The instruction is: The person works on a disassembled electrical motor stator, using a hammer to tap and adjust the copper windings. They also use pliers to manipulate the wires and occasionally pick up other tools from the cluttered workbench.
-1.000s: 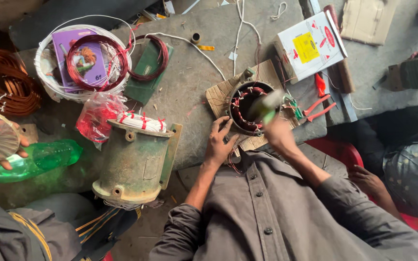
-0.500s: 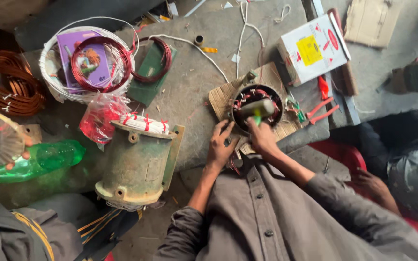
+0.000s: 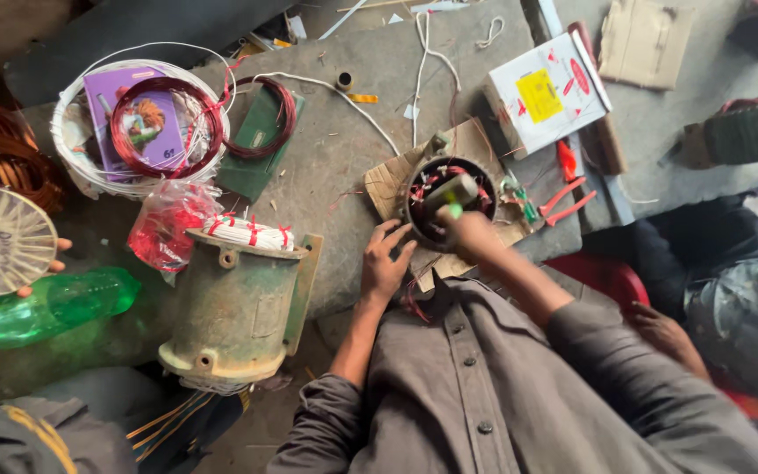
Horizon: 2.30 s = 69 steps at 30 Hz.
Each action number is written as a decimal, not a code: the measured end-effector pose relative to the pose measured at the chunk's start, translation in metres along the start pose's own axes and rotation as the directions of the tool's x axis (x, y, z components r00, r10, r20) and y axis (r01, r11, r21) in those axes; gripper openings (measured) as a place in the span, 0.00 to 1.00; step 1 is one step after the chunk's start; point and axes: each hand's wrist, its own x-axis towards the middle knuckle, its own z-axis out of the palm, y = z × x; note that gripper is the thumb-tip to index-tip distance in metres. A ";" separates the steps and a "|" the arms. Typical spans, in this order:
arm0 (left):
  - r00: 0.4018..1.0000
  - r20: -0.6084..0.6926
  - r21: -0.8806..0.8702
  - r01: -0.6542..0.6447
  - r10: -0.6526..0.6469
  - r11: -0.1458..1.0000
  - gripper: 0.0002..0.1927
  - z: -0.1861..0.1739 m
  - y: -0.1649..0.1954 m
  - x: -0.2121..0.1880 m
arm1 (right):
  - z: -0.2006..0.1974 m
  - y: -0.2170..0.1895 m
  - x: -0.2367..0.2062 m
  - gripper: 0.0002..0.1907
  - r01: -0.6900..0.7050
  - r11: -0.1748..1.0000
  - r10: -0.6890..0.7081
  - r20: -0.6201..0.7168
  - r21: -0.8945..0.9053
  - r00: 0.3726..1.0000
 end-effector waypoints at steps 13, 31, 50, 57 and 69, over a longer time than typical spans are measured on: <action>0.999 0.036 0.009 0.007 -0.007 1.000 0.19 -0.003 0.000 0.001 | -0.030 -0.011 -0.027 0.29 -0.047 0.979 0.055 0.038 -0.200 0.998; 0.996 0.085 -0.006 0.018 -0.017 1.000 0.24 -0.009 -0.007 -0.008 | -0.032 -0.003 -0.036 0.30 0.105 0.971 -0.097 0.044 -0.213 0.994; 0.931 0.129 0.164 -0.359 0.341 0.919 0.15 -0.009 0.035 0.035 | -0.039 0.000 -0.066 0.19 0.016 0.890 0.014 -0.062 0.455 0.998; 0.534 0.828 0.337 -0.718 0.170 0.609 0.12 0.017 0.029 0.115 | -0.049 0.016 -0.105 0.22 0.064 0.951 -0.033 -0.106 0.301 0.994; 0.426 0.887 0.217 -0.723 0.176 0.656 0.09 0.022 0.026 0.137 | -0.050 0.006 -0.119 0.19 0.248 0.966 -0.256 -0.133 -0.073 0.957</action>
